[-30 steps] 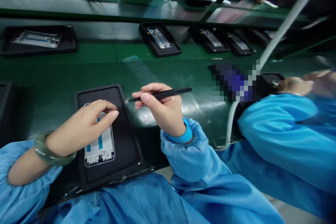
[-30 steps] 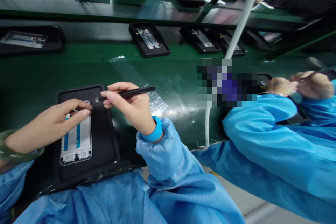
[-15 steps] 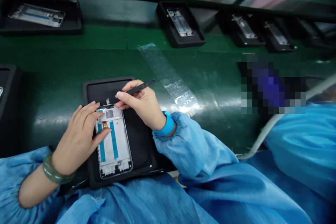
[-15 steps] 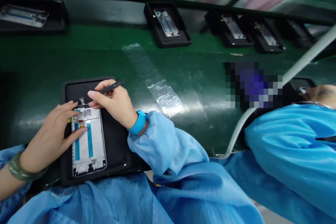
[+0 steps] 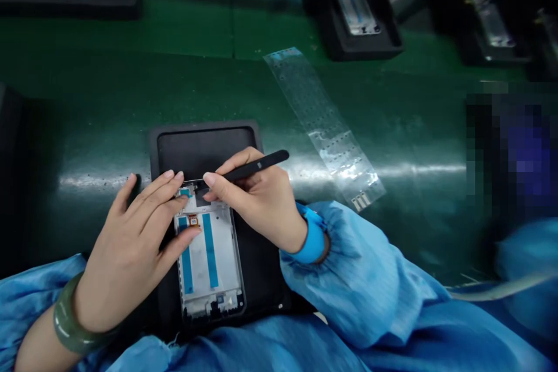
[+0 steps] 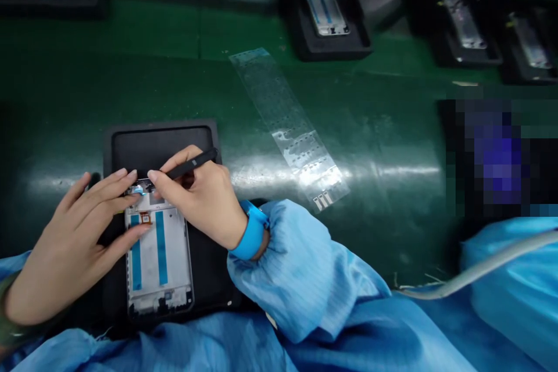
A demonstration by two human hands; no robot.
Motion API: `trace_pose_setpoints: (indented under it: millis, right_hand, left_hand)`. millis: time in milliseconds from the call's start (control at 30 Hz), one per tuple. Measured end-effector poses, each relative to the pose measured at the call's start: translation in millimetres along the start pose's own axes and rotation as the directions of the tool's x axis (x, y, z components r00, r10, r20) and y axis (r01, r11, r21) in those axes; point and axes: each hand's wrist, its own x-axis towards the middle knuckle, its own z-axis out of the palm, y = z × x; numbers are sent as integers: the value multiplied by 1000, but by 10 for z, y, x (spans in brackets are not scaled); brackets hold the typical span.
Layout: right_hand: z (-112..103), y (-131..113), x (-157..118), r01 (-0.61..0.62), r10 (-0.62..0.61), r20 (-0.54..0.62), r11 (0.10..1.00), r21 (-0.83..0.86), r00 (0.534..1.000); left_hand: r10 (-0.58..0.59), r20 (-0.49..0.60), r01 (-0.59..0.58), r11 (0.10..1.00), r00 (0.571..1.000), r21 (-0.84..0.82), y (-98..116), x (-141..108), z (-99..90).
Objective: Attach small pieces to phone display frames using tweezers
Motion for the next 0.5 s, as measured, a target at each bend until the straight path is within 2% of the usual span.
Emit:
trace_pose_setpoints:
  millis: [233, 500]
  right_hand:
    - [0, -6, -4, 28, -28, 7, 999, -37, 1000]
    - [11, -11, -10, -10, 11, 2, 999, -50, 1000]
  left_hand:
    - [-7, 14, 8, 1000, 1000, -12, 19, -1, -2]
    - [-13, 15, 13, 1000, 1000, -2, 8, 3, 3]
